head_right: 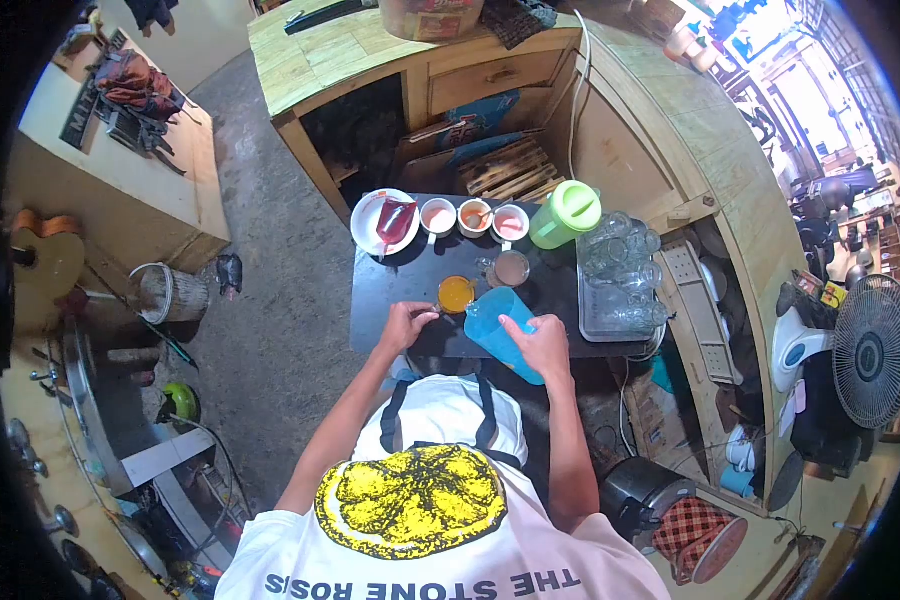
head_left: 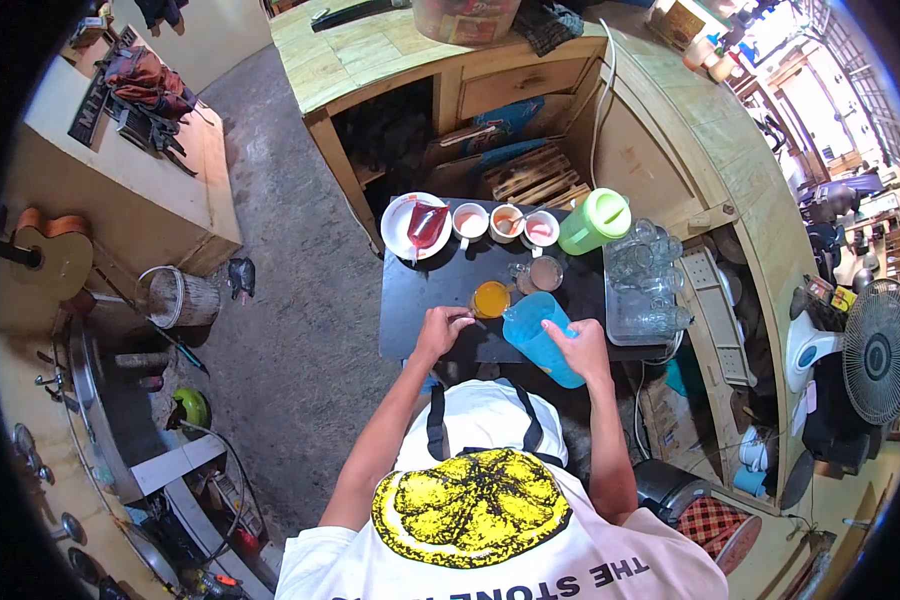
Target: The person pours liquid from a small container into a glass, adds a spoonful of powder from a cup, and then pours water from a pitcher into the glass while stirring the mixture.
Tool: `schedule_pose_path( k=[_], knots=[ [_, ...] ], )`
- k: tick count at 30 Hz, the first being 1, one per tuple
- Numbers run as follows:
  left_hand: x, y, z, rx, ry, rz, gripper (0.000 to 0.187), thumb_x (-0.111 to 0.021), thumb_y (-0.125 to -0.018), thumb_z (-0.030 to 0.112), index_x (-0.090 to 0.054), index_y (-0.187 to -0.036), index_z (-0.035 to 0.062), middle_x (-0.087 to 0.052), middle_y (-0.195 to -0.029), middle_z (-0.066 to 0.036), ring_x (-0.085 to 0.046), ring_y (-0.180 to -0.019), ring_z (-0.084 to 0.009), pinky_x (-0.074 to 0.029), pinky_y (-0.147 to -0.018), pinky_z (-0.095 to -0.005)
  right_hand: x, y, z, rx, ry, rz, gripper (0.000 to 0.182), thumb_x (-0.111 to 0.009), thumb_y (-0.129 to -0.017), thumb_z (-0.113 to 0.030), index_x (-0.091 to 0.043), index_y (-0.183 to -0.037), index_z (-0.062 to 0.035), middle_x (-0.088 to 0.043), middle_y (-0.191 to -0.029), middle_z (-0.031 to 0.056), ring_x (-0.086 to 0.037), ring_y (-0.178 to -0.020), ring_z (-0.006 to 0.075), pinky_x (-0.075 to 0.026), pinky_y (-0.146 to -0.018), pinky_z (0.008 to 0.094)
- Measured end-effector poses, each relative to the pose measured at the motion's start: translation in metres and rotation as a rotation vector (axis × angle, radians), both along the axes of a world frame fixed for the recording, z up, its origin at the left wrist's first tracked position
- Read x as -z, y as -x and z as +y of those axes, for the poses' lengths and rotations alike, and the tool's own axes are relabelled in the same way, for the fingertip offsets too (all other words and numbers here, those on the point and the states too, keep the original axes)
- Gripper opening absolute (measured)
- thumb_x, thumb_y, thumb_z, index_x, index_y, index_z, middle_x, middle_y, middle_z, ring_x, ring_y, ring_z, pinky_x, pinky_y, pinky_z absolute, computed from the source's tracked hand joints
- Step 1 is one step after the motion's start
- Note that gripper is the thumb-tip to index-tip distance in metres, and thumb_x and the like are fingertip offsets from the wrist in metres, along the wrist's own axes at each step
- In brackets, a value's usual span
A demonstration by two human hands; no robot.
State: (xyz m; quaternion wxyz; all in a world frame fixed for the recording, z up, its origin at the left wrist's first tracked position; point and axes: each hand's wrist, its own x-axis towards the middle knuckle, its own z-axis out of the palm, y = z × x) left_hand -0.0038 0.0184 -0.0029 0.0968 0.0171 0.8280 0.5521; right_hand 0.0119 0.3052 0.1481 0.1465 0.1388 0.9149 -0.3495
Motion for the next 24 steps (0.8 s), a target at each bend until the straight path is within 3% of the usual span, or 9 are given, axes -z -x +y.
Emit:
schedule_pose_path(
  k=[4,7,10,22,24],
  knots=[
    [-0.001,0.000,0.000,-0.007,-0.018,-0.011,0.025,-0.077,-0.089,0.019,-0.077,-0.105,-0.0004,-0.075,-0.098,-0.023,-0.075,-0.088,-0.0359,-0.057,-0.080,-0.0398,0.009,-0.001,0.002,0.013,-0.008,0.026,0.071,-0.083,-0.076,-0.057,-0.070,-0.080,0.0118,-0.070,-0.080,0.0300,-0.072,-0.076,0.0409,-0.055,-0.070,0.0460],
    [-0.004,0.000,0.000,-0.006,-0.014,-0.015,0.025,-0.077,-0.089,0.019,-0.077,-0.105,-0.0006,-0.075,-0.098,-0.023,-0.075,-0.087,-0.0358,-0.057,-0.080,-0.0395,0.011,-0.002,0.003,0.002,-0.032,0.050,0.070,-0.083,-0.076,-0.057,-0.069,-0.079,0.0121,-0.069,-0.077,0.0300,-0.072,-0.074,0.0406,-0.054,-0.069,0.0458],
    [-0.008,-0.001,0.001,-0.013,0.005,-0.013,0.025,-0.078,-0.088,0.019,-0.077,-0.105,-0.0004,-0.075,-0.097,-0.023,-0.075,-0.087,-0.0355,-0.057,-0.079,-0.0393,0.018,-0.004,0.003,-0.042,-0.020,0.239,0.057,-0.082,-0.086,-0.041,-0.060,-0.054,0.0016,-0.059,-0.051,0.0082,-0.052,-0.047,0.0098,-0.039,-0.046,0.0359],
    [-0.009,-0.001,0.001,-0.006,-0.003,-0.031,0.025,-0.077,-0.089,0.017,-0.077,-0.106,-0.0006,-0.075,-0.098,-0.023,-0.075,-0.088,-0.0338,-0.057,-0.081,-0.0388,0.005,-0.003,0.001,-0.038,0.091,0.147,0.056,-0.081,-0.087,-0.039,-0.060,-0.054,0.0000,-0.058,-0.051,0.0037,-0.049,-0.048,0.0062,-0.038,-0.045,0.0329],
    [-0.010,-0.001,0.002,-0.008,-0.002,-0.028,0.025,-0.077,-0.089,0.017,-0.077,-0.106,-0.0008,-0.075,-0.099,-0.023,-0.075,-0.088,-0.0339,-0.057,-0.081,-0.0387,0.006,-0.004,0.002,-0.001,0.130,0.127,0.060,-0.082,-0.085,-0.042,-0.058,-0.053,0.0027,-0.053,-0.048,0.0092,-0.048,-0.046,0.0102,-0.038,-0.046,0.0373]
  ],
)
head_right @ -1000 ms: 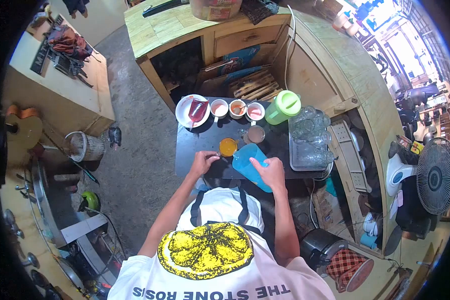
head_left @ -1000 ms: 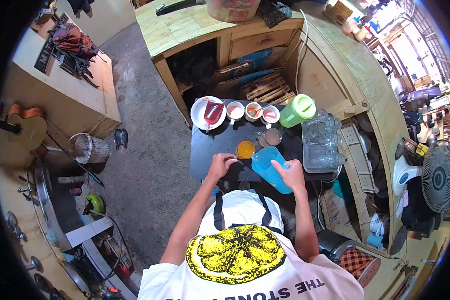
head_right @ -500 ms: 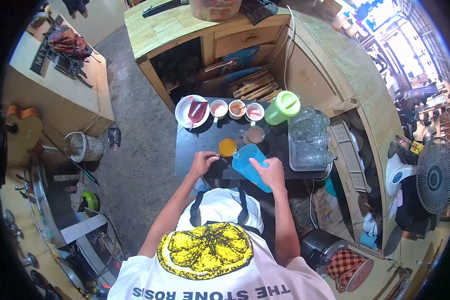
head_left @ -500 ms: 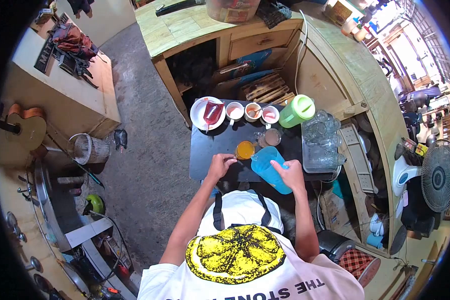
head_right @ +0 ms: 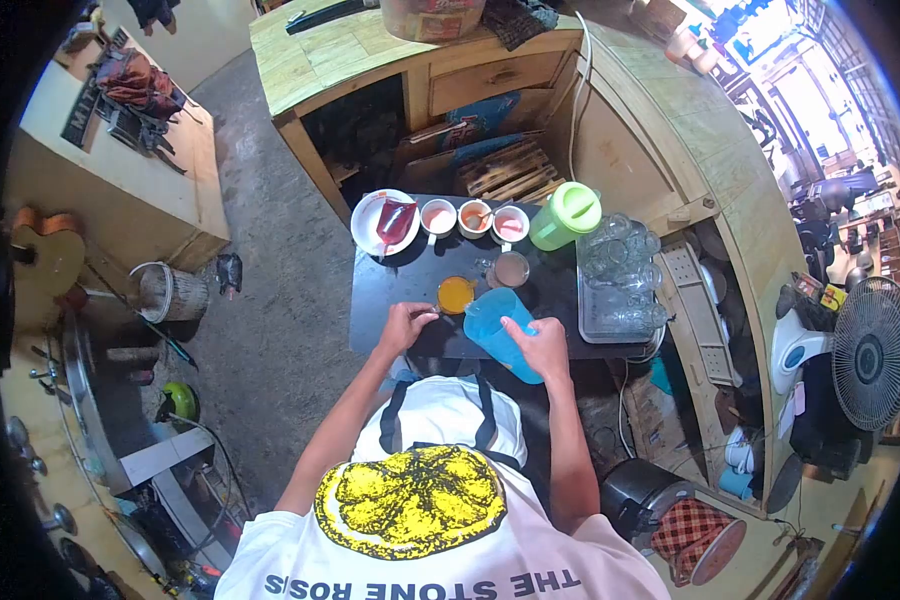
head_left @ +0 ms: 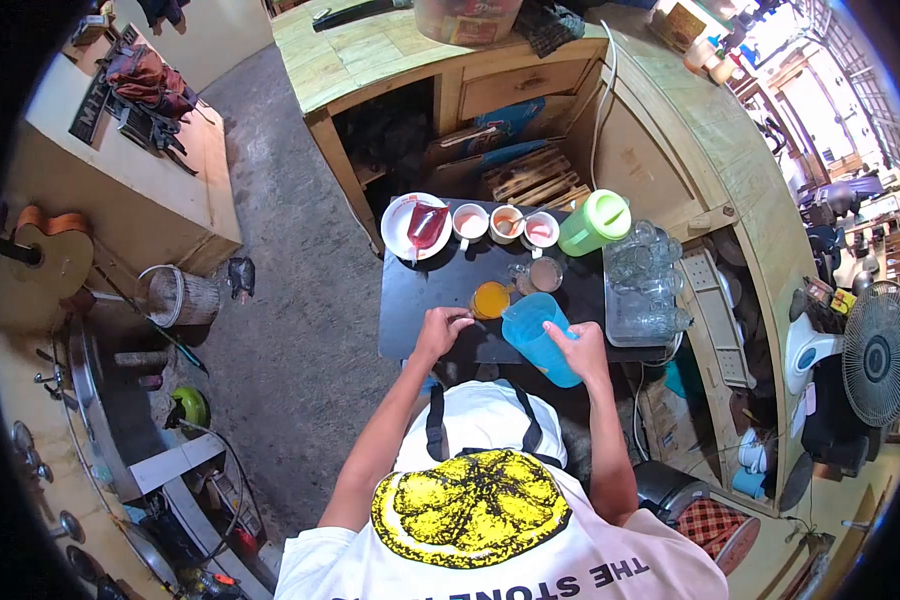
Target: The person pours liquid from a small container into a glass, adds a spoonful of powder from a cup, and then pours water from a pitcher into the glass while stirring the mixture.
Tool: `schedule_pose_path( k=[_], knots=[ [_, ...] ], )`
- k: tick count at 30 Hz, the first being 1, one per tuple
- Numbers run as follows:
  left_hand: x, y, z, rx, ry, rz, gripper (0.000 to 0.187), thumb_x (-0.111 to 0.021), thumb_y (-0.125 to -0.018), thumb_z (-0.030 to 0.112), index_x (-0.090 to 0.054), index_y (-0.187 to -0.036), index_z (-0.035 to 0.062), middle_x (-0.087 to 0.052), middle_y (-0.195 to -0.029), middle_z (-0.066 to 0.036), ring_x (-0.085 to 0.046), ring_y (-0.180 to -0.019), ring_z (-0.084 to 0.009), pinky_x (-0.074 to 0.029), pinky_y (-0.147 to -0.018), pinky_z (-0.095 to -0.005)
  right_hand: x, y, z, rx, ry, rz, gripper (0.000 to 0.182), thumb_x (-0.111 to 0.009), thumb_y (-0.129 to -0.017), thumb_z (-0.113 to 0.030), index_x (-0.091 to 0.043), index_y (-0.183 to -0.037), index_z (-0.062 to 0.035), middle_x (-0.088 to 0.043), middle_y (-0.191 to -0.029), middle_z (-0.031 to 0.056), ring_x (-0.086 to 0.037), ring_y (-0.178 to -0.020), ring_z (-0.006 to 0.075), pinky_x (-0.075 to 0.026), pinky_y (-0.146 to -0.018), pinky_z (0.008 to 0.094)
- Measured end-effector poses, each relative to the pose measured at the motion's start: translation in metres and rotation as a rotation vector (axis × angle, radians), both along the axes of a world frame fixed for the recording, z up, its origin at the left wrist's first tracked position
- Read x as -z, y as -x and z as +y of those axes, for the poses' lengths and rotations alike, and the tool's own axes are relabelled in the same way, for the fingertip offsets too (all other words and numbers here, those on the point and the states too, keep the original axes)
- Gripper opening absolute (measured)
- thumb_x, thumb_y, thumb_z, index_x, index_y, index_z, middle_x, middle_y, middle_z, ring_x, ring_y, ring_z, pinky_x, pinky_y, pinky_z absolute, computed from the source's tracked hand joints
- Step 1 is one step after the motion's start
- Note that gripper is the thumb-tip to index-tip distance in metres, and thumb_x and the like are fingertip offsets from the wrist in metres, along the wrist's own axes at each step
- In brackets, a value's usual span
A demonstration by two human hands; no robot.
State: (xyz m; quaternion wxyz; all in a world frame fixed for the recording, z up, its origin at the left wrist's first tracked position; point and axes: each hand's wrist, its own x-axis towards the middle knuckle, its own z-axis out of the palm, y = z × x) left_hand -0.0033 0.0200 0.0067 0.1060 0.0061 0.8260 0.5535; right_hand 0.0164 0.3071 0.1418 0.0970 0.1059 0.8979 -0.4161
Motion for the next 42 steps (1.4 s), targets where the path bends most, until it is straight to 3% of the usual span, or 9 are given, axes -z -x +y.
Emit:
schedule_pose_path(
  k=[1,4,10,16,22,27,33,37,42],
  knots=[
    [0.000,0.000,0.000,-0.001,0.001,0.002,0.025,-0.076,-0.089,0.017,-0.077,-0.106,-0.0009,-0.075,-0.099,-0.023,-0.075,-0.088,-0.0339,-0.057,-0.082,-0.0387,0.001,-0.001,0.001,0.016,0.021,-0.011,0.062,-0.082,-0.083,-0.044,-0.057,-0.053,0.0040,-0.051,-0.047,0.0120,-0.048,-0.045,0.0121,-0.038,-0.047,0.0395],
    [0.000,0.000,0.000,0.001,0.008,-0.001,0.025,-0.076,-0.089,0.017,-0.077,-0.106,-0.0011,-0.076,-0.100,-0.022,-0.075,-0.089,-0.0338,-0.057,-0.082,-0.0386,0.021,-0.005,0.006,0.047,0.056,0.045,0.062,-0.083,-0.083,-0.043,-0.055,-0.050,0.0019,-0.045,-0.046,0.0048,-0.039,-0.048,0.0077,-0.033,-0.045,0.0369],
    [0.001,0.001,-0.001,0.014,-0.009,-0.004,0.024,-0.077,-0.089,0.017,-0.077,-0.106,-0.0005,-0.076,-0.101,-0.021,-0.075,-0.090,-0.0341,-0.057,-0.083,-0.0388,0.032,-0.017,0.014,0.130,0.141,0.080,0.063,-0.082,-0.086,-0.037,-0.045,-0.047,-0.0051,-0.039,-0.049,-0.0052,-0.032,-0.051,0.0050,-0.024,-0.046,0.0357],
    [0.001,0.001,-0.001,0.037,0.017,-0.028,0.027,-0.077,-0.089,0.014,-0.073,-0.110,-0.0033,-0.076,-0.103,-0.021,-0.075,-0.096,-0.0339,-0.058,-0.085,-0.0391,0.050,-0.032,0.027,0.379,0.465,0.115,0.055,-0.077,-0.090,-0.025,-0.039,-0.052,-0.0140,-0.035,-0.057,-0.0106,-0.028,-0.055,0.0038,-0.017,-0.051,0.0318],
    [0.001,0.001,0.002,0.047,-0.056,0.013,0.043,-0.073,-0.091,0.007,-0.060,-0.132,-0.0001,-0.074,-0.114,-0.020,-0.073,-0.108,-0.0312,-0.058,-0.092,-0.0398,0.069,-0.042,0.045,0.595,0.638,0.214,0.045,-0.070,-0.094,-0.020,-0.043,-0.058,-0.0154,-0.037,-0.058,-0.0085,-0.029,-0.053,0.0043,-0.020,-0.052,0.0290],
    [0.000,-0.002,0.004,0.040,-0.011,0.003,0.044,-0.073,-0.092,0.011,-0.062,-0.134,0.0030,-0.074,-0.110,-0.025,-0.073,-0.106,-0.0353,-0.058,-0.091,-0.0418,0.086,-0.038,0.064,0.716,0.707,0.309,0.039,-0.071,-0.094,-0.018,-0.047,-0.062,-0.0166,-0.040,-0.060,-0.0090,-0.033,-0.052,0.0034,-0.023,-0.051,0.0266],
    [0.000,-0.002,0.004,0.043,-0.021,0.009,0.045,-0.072,-0.092,0.013,-0.063,-0.135,0.0051,-0.074,-0.108,-0.026,-0.074,-0.103,-0.0358,-0.058,-0.091,-0.0419,0.108,-0.023,0.075,0.881,0.733,0.374,0.048,-0.072,-0.091,-0.019,-0.038,-0.057,-0.0166,-0.033,-0.060,-0.0089,-0.029,-0.055,0.0039,-0.018,-0.053,0.0288],
    [-0.006,0.000,0.005,0.055,0.011,-0.037,0.045,-0.070,-0.092,0.007,-0.060,-0.136,0.0012,-0.074,-0.116,-0.019,-0.073,-0.109,-0.0293,-0.056,-0.094,-0.0389,0.121,-0.015,0.083,0.887,0.795,0.435,0.039,-0.071,-0.093,-0.019,-0.045,-0.064,-0.0184,-0.038,-0.062,-0.0098,-0.033,-0.054,0.0032,-0.023,-0.052,0.0256],
    [-0.009,0.000,0.007,0.030,0.005,-0.029,0.044,-0.072,-0.091,0.010,-0.063,-0.134,0.0041,-0.074,-0.111,-0.023,-0.073,-0.105,-0.0333,-0.057,-0.092,-0.0412,0.135,-0.002,0.088,0.896,0.796,0.460,0.039,-0.070,-0.094,-0.022,-0.044,-0.065,-0.0191,-0.037,-0.063,-0.0100,-0.032,-0.055,0.0030,-0.021,-0.053,0.0259]
  ],
)
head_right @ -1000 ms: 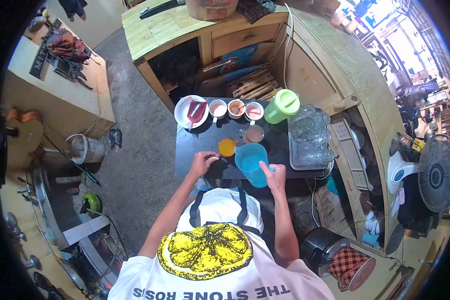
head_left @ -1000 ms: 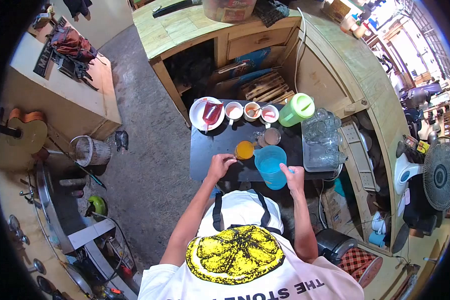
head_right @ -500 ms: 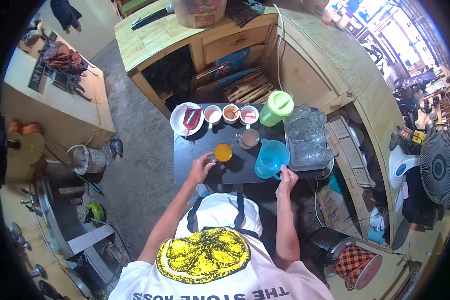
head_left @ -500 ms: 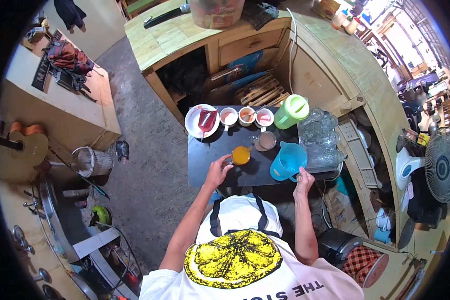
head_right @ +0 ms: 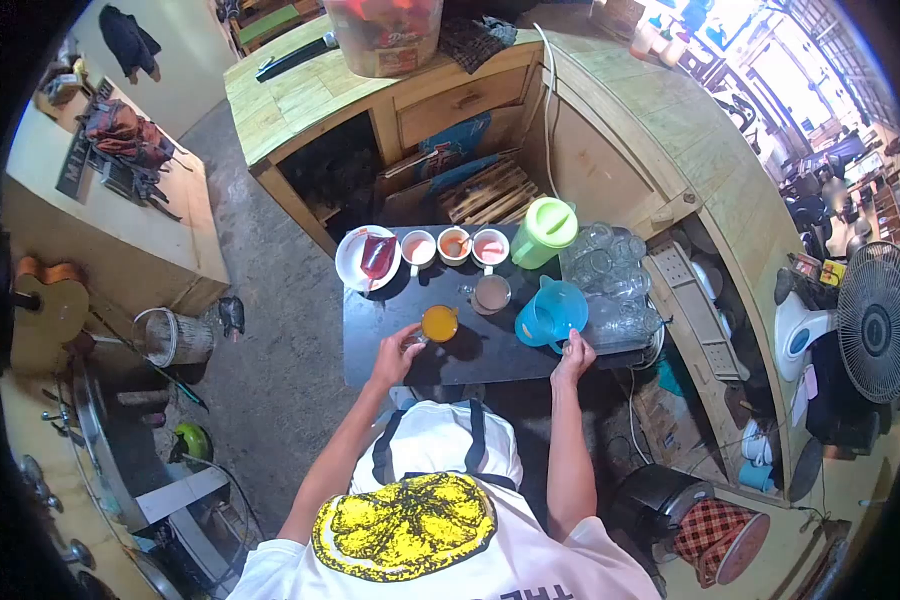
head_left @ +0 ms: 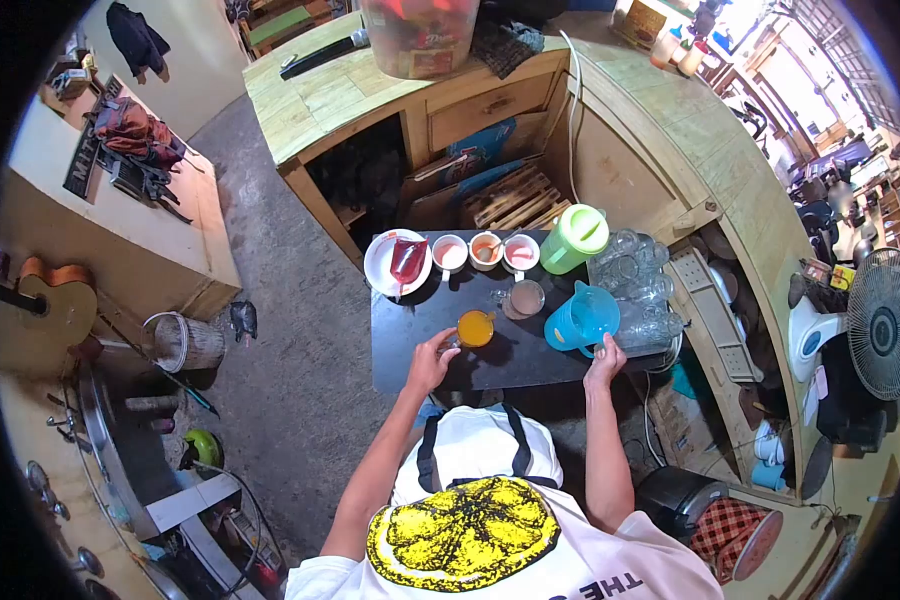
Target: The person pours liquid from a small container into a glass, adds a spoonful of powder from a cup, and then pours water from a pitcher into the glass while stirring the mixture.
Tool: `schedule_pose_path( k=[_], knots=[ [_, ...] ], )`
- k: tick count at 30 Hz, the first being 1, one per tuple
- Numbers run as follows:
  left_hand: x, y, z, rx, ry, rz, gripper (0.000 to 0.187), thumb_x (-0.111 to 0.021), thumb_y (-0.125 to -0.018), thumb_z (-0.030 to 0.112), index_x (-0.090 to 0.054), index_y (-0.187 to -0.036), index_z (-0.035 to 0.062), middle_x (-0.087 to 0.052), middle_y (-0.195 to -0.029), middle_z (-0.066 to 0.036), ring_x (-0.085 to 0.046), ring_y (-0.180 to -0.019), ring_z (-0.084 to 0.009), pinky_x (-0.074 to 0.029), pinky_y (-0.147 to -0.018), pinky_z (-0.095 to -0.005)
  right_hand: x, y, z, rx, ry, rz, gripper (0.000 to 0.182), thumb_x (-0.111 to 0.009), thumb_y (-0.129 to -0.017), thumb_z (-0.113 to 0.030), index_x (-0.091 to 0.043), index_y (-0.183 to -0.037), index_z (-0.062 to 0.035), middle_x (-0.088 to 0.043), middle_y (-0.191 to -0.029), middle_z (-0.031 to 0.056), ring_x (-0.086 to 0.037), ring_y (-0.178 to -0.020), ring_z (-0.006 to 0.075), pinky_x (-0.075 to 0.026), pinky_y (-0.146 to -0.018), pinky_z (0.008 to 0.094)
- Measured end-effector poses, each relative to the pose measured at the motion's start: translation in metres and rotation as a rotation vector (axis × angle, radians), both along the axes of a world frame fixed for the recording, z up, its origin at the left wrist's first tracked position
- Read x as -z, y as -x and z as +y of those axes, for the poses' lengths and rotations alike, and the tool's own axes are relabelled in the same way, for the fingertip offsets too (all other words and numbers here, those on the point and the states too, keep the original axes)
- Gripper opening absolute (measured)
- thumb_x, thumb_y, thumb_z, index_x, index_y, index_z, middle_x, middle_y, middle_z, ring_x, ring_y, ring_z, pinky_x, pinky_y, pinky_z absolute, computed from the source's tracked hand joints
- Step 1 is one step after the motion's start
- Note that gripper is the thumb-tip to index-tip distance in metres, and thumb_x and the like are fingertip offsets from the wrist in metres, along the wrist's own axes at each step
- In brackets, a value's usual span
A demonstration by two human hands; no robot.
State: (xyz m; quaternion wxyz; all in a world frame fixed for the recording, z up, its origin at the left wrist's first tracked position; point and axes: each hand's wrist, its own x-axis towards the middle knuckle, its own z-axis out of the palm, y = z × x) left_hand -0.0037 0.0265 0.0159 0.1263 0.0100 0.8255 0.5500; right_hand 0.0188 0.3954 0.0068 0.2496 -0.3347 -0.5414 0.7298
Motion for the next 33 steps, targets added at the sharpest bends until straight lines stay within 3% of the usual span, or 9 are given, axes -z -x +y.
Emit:
schedule_pose_path(
  k=[6,9,12,15,19,21,25,27,33],
  knots=[
    [0.002,-0.004,0.000,-0.008,0.019,0.054,0.042,-0.074,-0.090,0.011,-0.065,-0.131,0.0049,-0.075,-0.109,-0.023,-0.074,-0.104,-0.0348,-0.058,-0.091,-0.0426,0.005,0.003,0.000,-0.072,0.008,-0.023,0.042,-0.069,-0.096,-0.026,-0.045,-0.063,-0.0159,-0.038,-0.062,-0.0076,-0.033,-0.056,0.0053,-0.023,-0.054,0.0280],
    [0.001,-0.002,0.002,-0.027,0.012,0.069,0.038,-0.074,-0.090,0.011,-0.066,-0.127,0.0043,-0.075,-0.107,-0.022,-0.074,-0.102,-0.0342,-0.058,-0.089,-0.0419,-0.007,0.006,-0.008,-0.078,-0.073,-0.070,0.037,-0.065,-0.099,-0.027,-0.054,-0.069,-0.0102,-0.047,-0.068,-0.0039,-0.043,-0.065,0.0079,-0.033,-0.061,0.0278],
    [0.011,-0.003,0.001,-0.050,-0.035,0.072,0.031,-0.074,-0.090,0.011,-0.068,-0.118,0.0016,-0.075,-0.102,-0.021,-0.075,-0.097,-0.0336,-0.058,-0.086,-0.0405,-0.002,0.003,-0.011,0.000,-0.329,-0.072,0.031,-0.062,-0.102,-0.027,-0.061,-0.084,-0.0022,-0.057,-0.080,0.0007,-0.051,-0.077,0.0109,-0.040,-0.071,0.0291],
    [0.013,-0.004,0.000,-0.046,-0.023,0.056,0.023,-0.074,-0.090,0.011,-0.069,-0.109,-0.0014,-0.075,-0.096,-0.022,-0.075,-0.091,-0.0330,-0.057,-0.081,-0.0397,0.007,-0.009,-0.015,0.310,-0.534,-0.043,0.029,-0.060,-0.104,-0.025,-0.061,-0.096,0.0024,-0.061,-0.088,0.0036,-0.053,-0.085,0.0127,-0.043,-0.078,0.0315],
    [0.013,-0.005,0.000,-0.055,-0.016,0.081,0.021,-0.075,-0.089,0.012,-0.071,-0.104,-0.0032,-0.074,-0.091,-0.022,-0.074,-0.085,-0.0329,-0.056,-0.077,-0.0397,0.004,-0.038,-0.037,0.452,-0.360,-0.122,0.020,-0.055,-0.104,-0.019,-0.054,-0.097,-0.0014,-0.050,-0.081,-0.0008,-0.045,-0.071,0.0086,-0.039,-0.063,0.0261],
    [0.021,-0.006,0.000,-0.055,-0.016,0.087,0.021,-0.075,-0.090,0.012,-0.071,-0.105,-0.0027,-0.074,-0.092,-0.022,-0.074,-0.085,-0.0343,-0.056,-0.077,-0.0399,0.016,-0.048,-0.055,0.260,-0.282,0.046,0.010,-0.052,-0.102,-0.014,-0.056,-0.095,-0.0076,-0.046,-0.074,-0.0043,-0.043,-0.062,0.0050,-0.035,-0.055,0.0241],
    [0.021,-0.005,0.001,-0.015,0.051,0.126,0.021,-0.073,-0.091,0.011,-0.071,-0.108,-0.0023,-0.073,-0.095,-0.023,-0.072,-0.084,-0.0379,-0.054,-0.076,-0.0406,-0.001,-0.039,-0.089,-0.509,-0.160,-0.129,0.011,-0.055,-0.101,-0.012,-0.059,-0.091,-0.0075,-0.049,-0.069,-0.0045,-0.044,-0.058,0.0043,-0.034,-0.051,0.0232],
    [0.022,-0.007,0.002,-0.022,0.014,0.135,0.020,-0.071,-0.092,0.011,-0.071,-0.108,-0.0020,-0.072,-0.097,-0.023,-0.071,-0.085,-0.0391,-0.054,-0.075,-0.0410,-0.008,-0.021,-0.107,-0.690,-0.569,-0.107,0.019,-0.062,-0.100,-0.015,-0.061,-0.086,-0.0027,-0.054,-0.065,0.0000,-0.049,-0.059,0.0053,-0.037,-0.051,0.0279],
    [0.015,-0.007,0.005,-0.038,-0.005,0.117,0.018,-0.070,-0.093,0.011,-0.071,-0.107,-0.0014,-0.072,-0.097,-0.023,-0.070,-0.087,-0.0404,-0.054,-0.076,-0.0415,-0.066,0.033,-0.146,-0.883,-1.004,-0.289,0.036,-0.069,-0.096,-0.034,-0.060,-0.082,-0.0020,-0.062,-0.065,0.0181,-0.065,-0.063,0.0371,-0.047,-0.058,0.0475]
  ],
)
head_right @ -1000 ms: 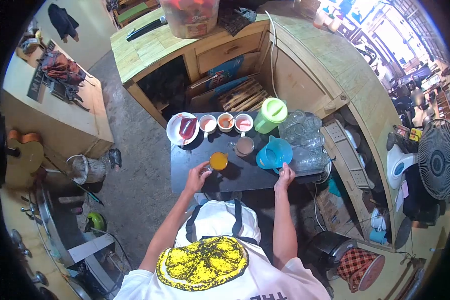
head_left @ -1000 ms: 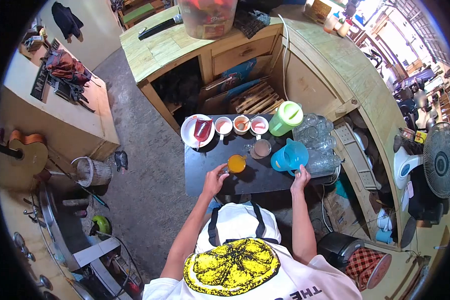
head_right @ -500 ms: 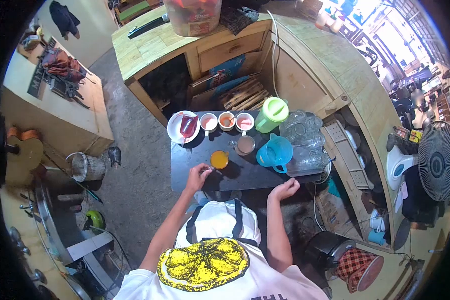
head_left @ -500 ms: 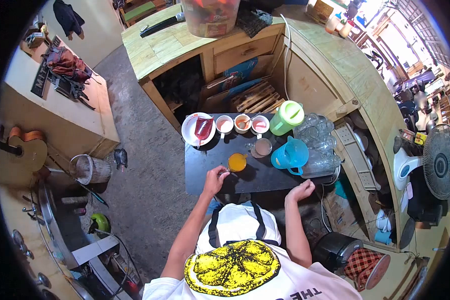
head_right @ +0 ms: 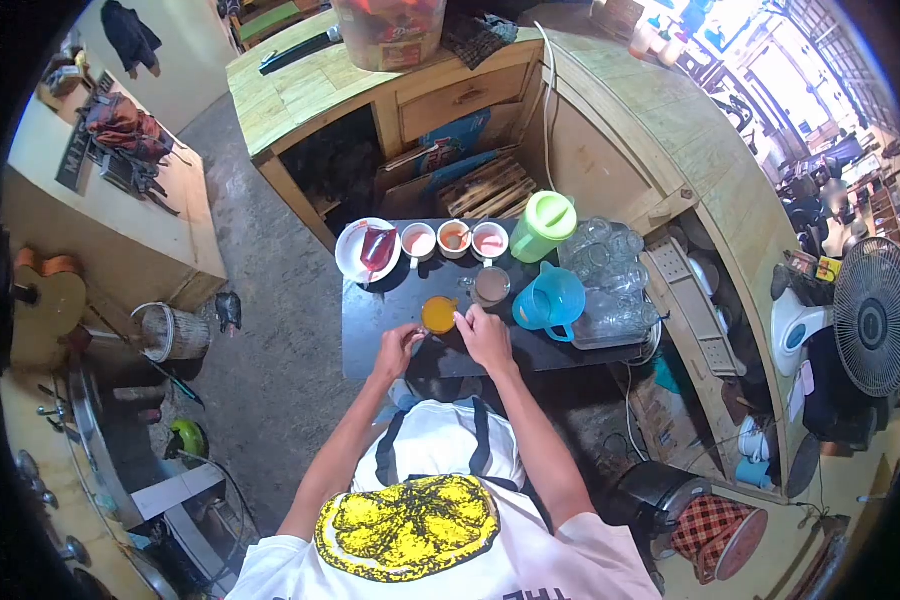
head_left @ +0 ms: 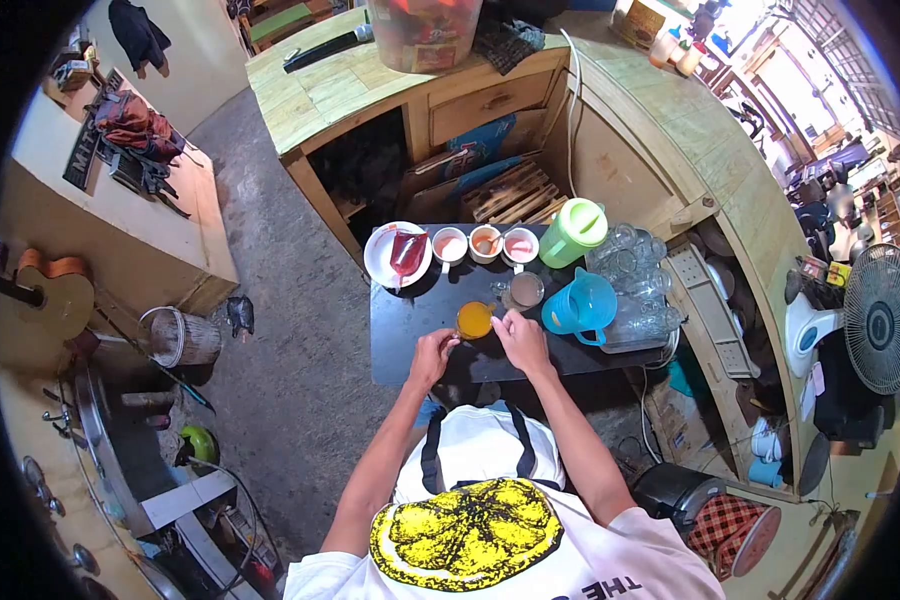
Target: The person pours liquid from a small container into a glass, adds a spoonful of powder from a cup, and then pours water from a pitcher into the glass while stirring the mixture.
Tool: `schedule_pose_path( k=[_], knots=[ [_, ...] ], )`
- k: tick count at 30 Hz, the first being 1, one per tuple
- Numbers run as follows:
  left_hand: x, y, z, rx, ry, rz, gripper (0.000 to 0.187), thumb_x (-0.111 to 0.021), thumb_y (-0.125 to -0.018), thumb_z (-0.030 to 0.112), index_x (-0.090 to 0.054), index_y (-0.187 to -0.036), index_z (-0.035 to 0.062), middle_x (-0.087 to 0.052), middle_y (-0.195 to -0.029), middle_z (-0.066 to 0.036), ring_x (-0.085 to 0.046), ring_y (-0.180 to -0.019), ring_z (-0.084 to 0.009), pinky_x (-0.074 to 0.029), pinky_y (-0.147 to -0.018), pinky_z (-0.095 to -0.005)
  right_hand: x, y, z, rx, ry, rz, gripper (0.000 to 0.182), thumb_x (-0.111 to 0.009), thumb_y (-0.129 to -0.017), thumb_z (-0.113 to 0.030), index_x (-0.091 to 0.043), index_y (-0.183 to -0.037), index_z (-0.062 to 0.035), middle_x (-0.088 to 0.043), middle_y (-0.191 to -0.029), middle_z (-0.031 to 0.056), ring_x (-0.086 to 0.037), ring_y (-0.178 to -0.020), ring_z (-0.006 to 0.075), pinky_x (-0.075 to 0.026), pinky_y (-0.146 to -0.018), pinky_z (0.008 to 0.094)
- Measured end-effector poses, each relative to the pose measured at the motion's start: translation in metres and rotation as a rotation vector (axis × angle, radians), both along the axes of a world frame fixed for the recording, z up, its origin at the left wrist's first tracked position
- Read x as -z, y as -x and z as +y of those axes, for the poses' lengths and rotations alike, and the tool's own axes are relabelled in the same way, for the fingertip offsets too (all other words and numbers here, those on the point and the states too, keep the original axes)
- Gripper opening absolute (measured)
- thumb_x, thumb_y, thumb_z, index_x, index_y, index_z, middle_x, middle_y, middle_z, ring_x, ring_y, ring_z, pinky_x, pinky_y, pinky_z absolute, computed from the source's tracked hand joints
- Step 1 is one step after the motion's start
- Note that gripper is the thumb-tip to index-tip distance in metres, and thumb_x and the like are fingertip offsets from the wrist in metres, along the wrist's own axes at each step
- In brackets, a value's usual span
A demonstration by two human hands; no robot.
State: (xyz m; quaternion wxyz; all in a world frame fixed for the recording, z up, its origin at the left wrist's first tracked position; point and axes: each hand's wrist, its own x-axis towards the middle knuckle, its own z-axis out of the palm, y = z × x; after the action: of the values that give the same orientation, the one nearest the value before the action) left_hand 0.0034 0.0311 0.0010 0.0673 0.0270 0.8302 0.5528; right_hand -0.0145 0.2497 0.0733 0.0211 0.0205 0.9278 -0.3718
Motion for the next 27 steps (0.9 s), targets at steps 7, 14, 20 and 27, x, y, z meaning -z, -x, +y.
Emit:
schedule_pose_path(
  k=[7,14,20,27],
  knots=[
    [-0.011,-0.001,-0.006,0.023,0.164,-0.015,0.025,-0.073,-0.091,0.019,-0.073,-0.112,0.0047,-0.074,-0.106,-0.020,-0.069,-0.099,-0.0410,-0.054,-0.086,-0.0463,-0.001,0.033,-0.007,-0.128,-0.255,0.026,0.038,-0.065,-0.097,-0.039,-0.063,-0.085,-0.0034,-0.068,-0.074,0.0217,-0.068,-0.073,0.0438,-0.052,-0.066,0.0544],
    [-0.006,-0.009,-0.012,0.011,0.167,0.020,0.028,-0.072,-0.092,0.018,-0.073,-0.117,0.0061,-0.073,-0.116,-0.019,-0.068,-0.107,-0.0406,-0.054,-0.093,-0.0454,-0.001,0.045,-0.007,-0.288,-0.321,0.124,0.031,-0.063,-0.098,-0.030,-0.067,-0.085,-0.0021,-0.071,-0.081,0.0202,-0.070,-0.077,0.0421,-0.054,-0.068,0.0535],
    [-0.017,-0.009,-0.010,0.019,0.101,-0.056,0.031,-0.070,-0.093,0.016,-0.070,-0.123,0.0056,-0.072,-0.120,-0.019,-0.068,-0.111,-0.0389,-0.053,-0.096,-0.0446,-0.002,0.042,-0.006,-0.275,-0.265,0.177,0.028,-0.064,-0.096,-0.025,-0.067,-0.083,-0.0011,-0.071,-0.084,0.0198,-0.070,-0.079,0.0408,-0.054,-0.069,0.0522],
    [-0.015,-0.007,-0.010,0.042,0.077,0.015,0.035,-0.069,-0.094,0.014,-0.069,-0.128,0.0078,-0.071,-0.123,-0.019,-0.068,-0.113,-0.0380,-0.053,-0.097,-0.0435,-0.012,0.031,-0.001,-0.342,-0.243,0.142,0.025,-0.061,-0.096,-0.022,-0.065,-0.083,-0.0016,-0.071,-0.083,0.0206,-0.070,-0.078,0.0403,-0.055,-0.070,0.0519]
  ],
)
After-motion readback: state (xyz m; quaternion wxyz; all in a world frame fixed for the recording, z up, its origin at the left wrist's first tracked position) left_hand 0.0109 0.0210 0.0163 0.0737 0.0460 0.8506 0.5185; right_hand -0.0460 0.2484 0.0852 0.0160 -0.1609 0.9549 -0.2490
